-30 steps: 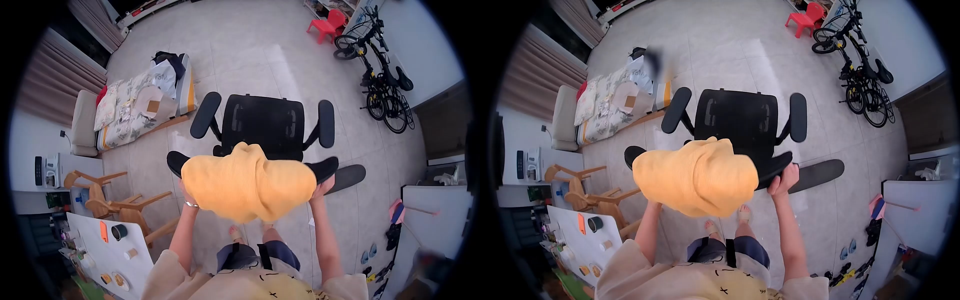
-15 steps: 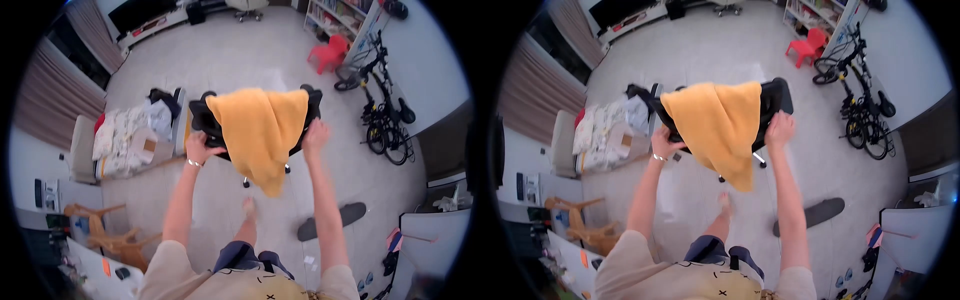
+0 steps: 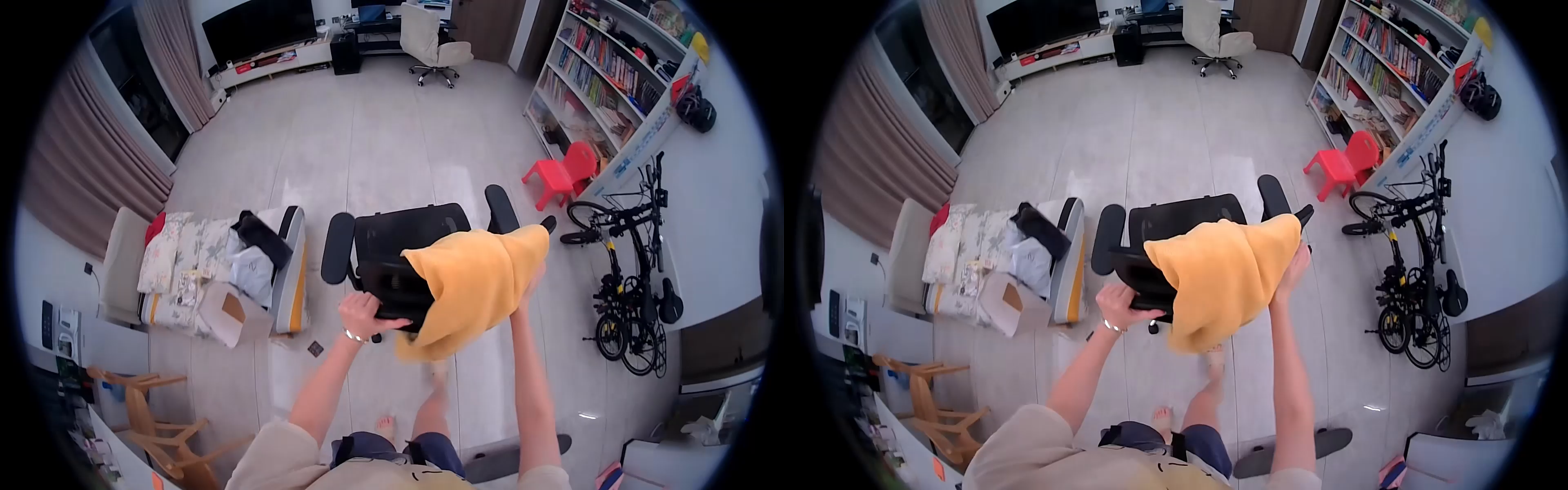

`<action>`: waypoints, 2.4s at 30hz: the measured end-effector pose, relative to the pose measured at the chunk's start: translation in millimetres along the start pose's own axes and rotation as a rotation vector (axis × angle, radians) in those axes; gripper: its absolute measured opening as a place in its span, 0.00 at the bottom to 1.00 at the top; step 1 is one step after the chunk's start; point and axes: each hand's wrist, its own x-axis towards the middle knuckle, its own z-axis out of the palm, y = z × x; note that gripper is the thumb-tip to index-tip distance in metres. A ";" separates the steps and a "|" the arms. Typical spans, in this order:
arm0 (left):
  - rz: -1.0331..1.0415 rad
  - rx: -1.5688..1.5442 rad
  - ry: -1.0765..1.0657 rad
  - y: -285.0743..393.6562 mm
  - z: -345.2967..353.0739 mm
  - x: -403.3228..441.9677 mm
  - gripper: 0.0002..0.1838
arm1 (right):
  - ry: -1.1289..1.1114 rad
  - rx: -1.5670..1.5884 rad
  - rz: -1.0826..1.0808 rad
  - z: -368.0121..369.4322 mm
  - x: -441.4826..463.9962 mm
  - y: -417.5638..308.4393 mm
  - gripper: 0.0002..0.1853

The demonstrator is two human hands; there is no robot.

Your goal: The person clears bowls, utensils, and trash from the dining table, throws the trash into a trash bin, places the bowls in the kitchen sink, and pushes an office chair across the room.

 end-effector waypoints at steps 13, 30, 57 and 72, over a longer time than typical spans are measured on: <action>-0.152 0.262 -0.055 -170.9 198.5 165.1 0.35 | 0.082 -0.071 -0.032 213.8 256.3 21.8 0.19; -0.234 0.263 0.026 -404.6 521.4 449.0 0.31 | -0.162 -0.136 -0.281 544.8 711.1 147.0 0.18; -0.520 0.214 -0.173 -968.7 870.5 839.6 0.30 | -0.092 -0.021 -0.202 1140.3 1214.5 160.8 0.26; -0.538 0.147 -0.332 -1262.1 960.3 997.9 0.33 | -0.329 -0.199 -0.428 1344.8 1387.4 139.9 0.19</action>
